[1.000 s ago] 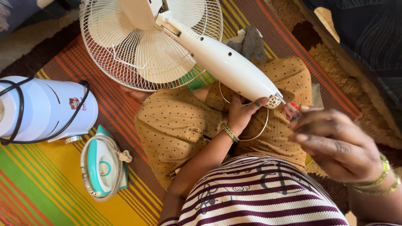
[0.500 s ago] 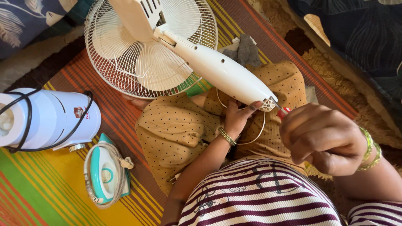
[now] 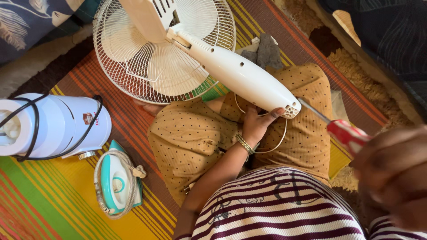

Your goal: The person sits on a mat and uses a screwdriver to unscrew the casing of a white pedestal fan. They manipulate the fan's neck and base, removing screws and attempting to separate the plastic housing.

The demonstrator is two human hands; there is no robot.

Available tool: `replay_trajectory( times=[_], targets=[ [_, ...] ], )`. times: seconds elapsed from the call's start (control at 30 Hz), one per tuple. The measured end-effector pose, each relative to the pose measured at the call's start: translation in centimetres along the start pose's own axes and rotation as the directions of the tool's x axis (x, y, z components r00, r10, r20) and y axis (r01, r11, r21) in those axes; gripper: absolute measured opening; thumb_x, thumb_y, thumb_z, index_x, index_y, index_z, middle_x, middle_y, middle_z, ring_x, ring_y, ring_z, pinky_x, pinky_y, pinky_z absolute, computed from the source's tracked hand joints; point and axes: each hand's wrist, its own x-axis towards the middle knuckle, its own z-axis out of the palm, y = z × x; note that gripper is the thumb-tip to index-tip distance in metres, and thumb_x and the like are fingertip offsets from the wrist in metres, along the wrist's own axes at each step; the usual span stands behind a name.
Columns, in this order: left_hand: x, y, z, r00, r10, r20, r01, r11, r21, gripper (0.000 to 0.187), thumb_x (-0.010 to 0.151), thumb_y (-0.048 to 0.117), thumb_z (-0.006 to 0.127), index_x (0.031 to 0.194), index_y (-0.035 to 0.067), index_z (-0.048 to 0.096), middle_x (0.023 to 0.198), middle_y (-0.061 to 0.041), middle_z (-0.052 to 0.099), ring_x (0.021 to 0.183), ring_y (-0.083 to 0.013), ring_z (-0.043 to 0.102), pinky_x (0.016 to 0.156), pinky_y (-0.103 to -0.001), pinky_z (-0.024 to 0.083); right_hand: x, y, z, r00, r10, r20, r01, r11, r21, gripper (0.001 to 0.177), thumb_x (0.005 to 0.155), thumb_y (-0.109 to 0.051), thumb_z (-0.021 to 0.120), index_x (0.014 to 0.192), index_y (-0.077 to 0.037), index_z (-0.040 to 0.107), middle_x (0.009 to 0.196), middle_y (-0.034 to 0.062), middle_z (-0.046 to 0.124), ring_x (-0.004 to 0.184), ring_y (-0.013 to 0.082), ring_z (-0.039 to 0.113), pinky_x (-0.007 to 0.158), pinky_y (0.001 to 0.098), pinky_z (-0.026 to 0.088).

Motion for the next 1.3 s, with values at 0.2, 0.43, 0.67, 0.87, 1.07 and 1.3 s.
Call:
replay_trajectory(
  times=[0.2,0.43,0.67,0.87,1.07,1.3],
  targets=[
    [-0.5,0.0,0.0,1.0,-0.012,-0.012,0.012,1.0,-0.009,0.094,0.076,0.068,0.079,0.134,-0.003,0.056,0.13,-0.021,0.065,0.125,-0.0263,0.061,0.108,-0.038,0.047,-1.9,-0.2,-1.6,1.0,-0.025,-0.007,0.022,0.95,-0.312,0.01,0.087,-0.018,0.068,0.088,-0.013,0.06,0.076,0.0018,0.065,0.067,0.0125,0.067,0.065,0.0332,0.059],
    [-1.9,-0.4,-0.3,0.982,-0.098,-0.16,0.114,0.988,0.1,0.113,0.074,0.068,0.079,0.138,-0.012,0.032,0.131,-0.024,0.059,0.12,-0.0278,0.063,0.102,-0.037,0.054,-1.2,3.2,3.1,0.407,0.782,-0.472,-0.726,-0.037,-0.687,0.023,0.1,-0.034,0.062,0.113,-0.022,0.077,0.069,0.0088,0.074,0.058,0.0238,0.072,0.06,0.0366,0.059],
    [-2.1,3.8,-2.8,0.943,-0.246,-0.225,0.253,0.967,0.003,0.11,0.07,0.067,0.073,0.142,-0.007,0.035,0.12,-0.021,0.066,0.098,-0.0327,0.069,0.071,-0.038,0.059,-7.2,11.4,7.1,0.374,0.886,-0.274,-0.678,0.059,-0.733,0.048,0.091,-0.046,0.06,0.135,-0.025,0.061,0.084,0.014,0.074,0.071,0.0322,0.073,0.063,0.0468,0.059],
    [-1.8,2.0,-2.0,0.95,-0.232,-0.207,0.218,0.972,-0.088,0.092,0.079,0.051,0.081,0.144,-0.002,0.042,0.134,-0.016,0.061,0.124,-0.0222,0.061,0.099,-0.036,0.051,-8.8,11.7,9.1,0.558,0.805,-0.202,-0.627,0.25,-0.738,0.05,0.093,-0.044,0.063,0.136,-0.019,0.063,0.065,0.0119,0.07,0.055,0.0299,0.068,0.054,0.0429,0.056],
    [-2.3,2.0,-1.4,0.937,-0.185,-0.297,0.137,0.975,-0.175,0.073,0.076,0.036,0.085,0.131,-0.003,0.055,0.123,-0.017,0.067,0.116,-0.0245,0.064,0.103,-0.039,0.049,-8.5,10.7,9.4,0.635,0.747,-0.194,-0.644,0.374,-0.668,0.059,0.086,-0.048,0.068,0.135,-0.016,0.062,0.064,0.0141,0.068,0.055,0.0341,0.068,0.053,0.046,0.055],
    [-4.5,6.1,-2.3,0.931,-0.233,-0.282,0.175,0.96,-0.217,0.065,0.079,0.03,0.081,0.13,-0.004,0.059,0.116,-0.014,0.07,0.108,-0.0225,0.067,0.096,-0.037,0.053,-6.6,11.2,8.4,0.476,0.878,-0.057,-0.694,0.335,-0.638,0.075,0.085,-0.049,0.07,0.149,-0.017,0.046,0.076,0.0207,0.071,0.068,0.0402,0.069,0.062,0.0505,0.056]
  ],
)
